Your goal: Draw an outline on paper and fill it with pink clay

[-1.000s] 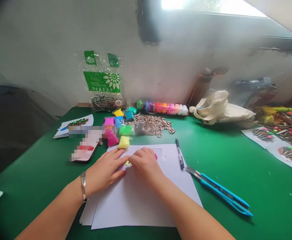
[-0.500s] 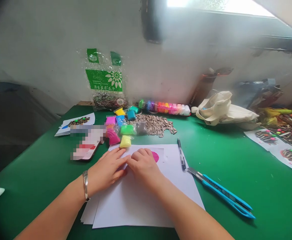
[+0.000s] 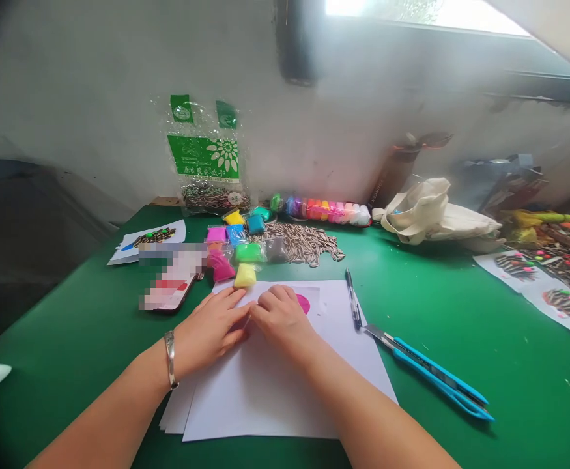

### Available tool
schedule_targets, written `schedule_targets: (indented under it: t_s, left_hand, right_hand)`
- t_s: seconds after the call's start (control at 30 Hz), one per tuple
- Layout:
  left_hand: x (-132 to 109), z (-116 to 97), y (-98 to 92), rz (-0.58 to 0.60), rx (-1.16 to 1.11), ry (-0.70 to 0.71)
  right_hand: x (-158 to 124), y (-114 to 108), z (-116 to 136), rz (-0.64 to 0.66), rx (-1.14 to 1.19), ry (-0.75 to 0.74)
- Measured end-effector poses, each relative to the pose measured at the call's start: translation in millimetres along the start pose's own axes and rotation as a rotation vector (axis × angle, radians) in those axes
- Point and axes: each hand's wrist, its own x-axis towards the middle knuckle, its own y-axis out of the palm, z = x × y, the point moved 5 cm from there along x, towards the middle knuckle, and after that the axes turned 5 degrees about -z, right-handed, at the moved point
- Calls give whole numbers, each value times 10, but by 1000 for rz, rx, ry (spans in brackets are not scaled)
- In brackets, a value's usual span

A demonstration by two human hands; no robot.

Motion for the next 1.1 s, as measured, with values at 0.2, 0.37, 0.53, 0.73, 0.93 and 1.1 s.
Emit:
schedule_targets:
  t_s: [0.2,0.37,0.53,0.73,0.93,1.1]
  left_hand:
    - [-1,-12,-3,20,17,-10]
    - [6,-19,-13,12,13,-8]
    - [4,-5,-2,20,3,-15]
    - [3,-6,2,27,16,-22]
    - [3,-5,3,17,-1,-24]
    - [4,-4,9,23,22,-14]
  right_hand:
    - [-7,6,23,23,39,-16]
    - [-3,-10,-20,34,15,13]
    - [7,-23,-4,21,29,6]
    - [6,-20,-39,47,69,27]
    - [8,-19,-39,49,76,18]
    - [3,-10,-56,43,91,25]
